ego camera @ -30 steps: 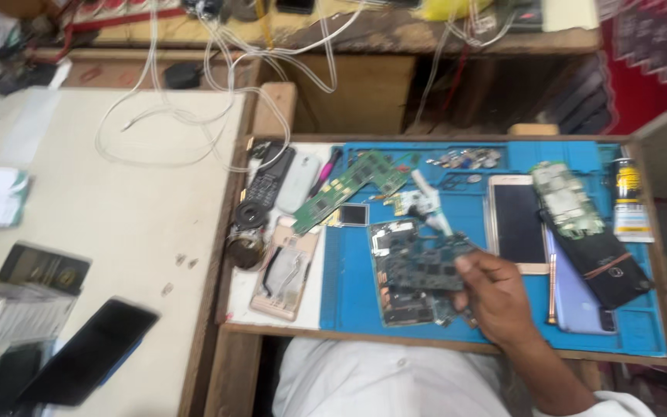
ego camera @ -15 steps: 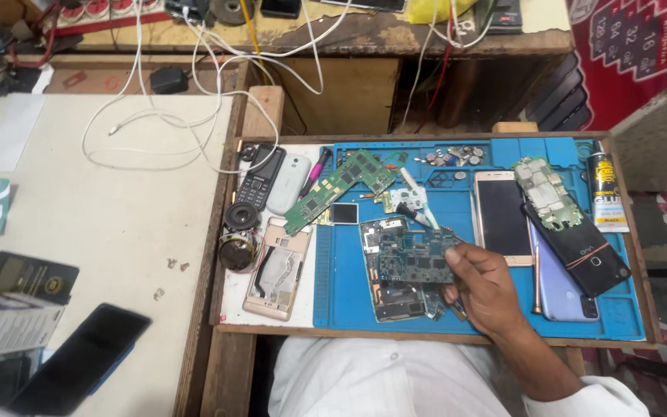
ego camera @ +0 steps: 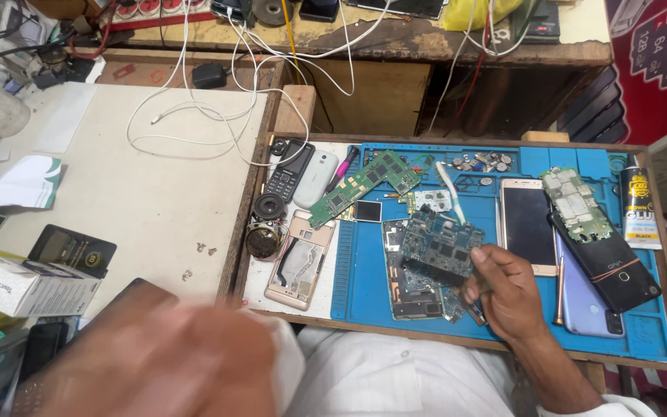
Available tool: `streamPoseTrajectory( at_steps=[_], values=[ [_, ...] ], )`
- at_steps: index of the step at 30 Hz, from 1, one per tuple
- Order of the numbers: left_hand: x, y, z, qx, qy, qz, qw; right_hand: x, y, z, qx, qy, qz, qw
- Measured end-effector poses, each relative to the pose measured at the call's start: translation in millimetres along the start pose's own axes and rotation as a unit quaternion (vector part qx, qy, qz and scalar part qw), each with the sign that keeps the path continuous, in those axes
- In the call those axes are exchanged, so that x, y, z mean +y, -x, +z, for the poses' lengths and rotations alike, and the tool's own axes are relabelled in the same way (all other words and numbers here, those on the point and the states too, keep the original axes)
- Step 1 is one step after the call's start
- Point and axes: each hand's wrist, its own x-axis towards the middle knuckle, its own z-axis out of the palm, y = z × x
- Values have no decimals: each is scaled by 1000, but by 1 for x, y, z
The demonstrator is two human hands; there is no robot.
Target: The person holds a disassembled phone motherboard in one hand and scrubs its surface and edges with a toothbrush, turning the board over to clean different sides. The workbench around them holds other phone boards, disassembled phones, and small components.
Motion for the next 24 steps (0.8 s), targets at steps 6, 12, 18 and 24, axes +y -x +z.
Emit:
streamPoseTrajectory(
  at_steps=[6,12,18,24],
  values=[
    [-47,107,42,-180,30,-350,919,-10,-1,15,23,-18,27,999],
    [-59,152,47,-303,78,-368,876,-13,-7,27,21,-5,-7,1000],
    [-49,166,49,-309,63,-460,830,-7,-3,32,35,10,4,999],
    [-52,204,36,-289,99,-536,787,2,1,33,33,33,-5,999]
  ],
)
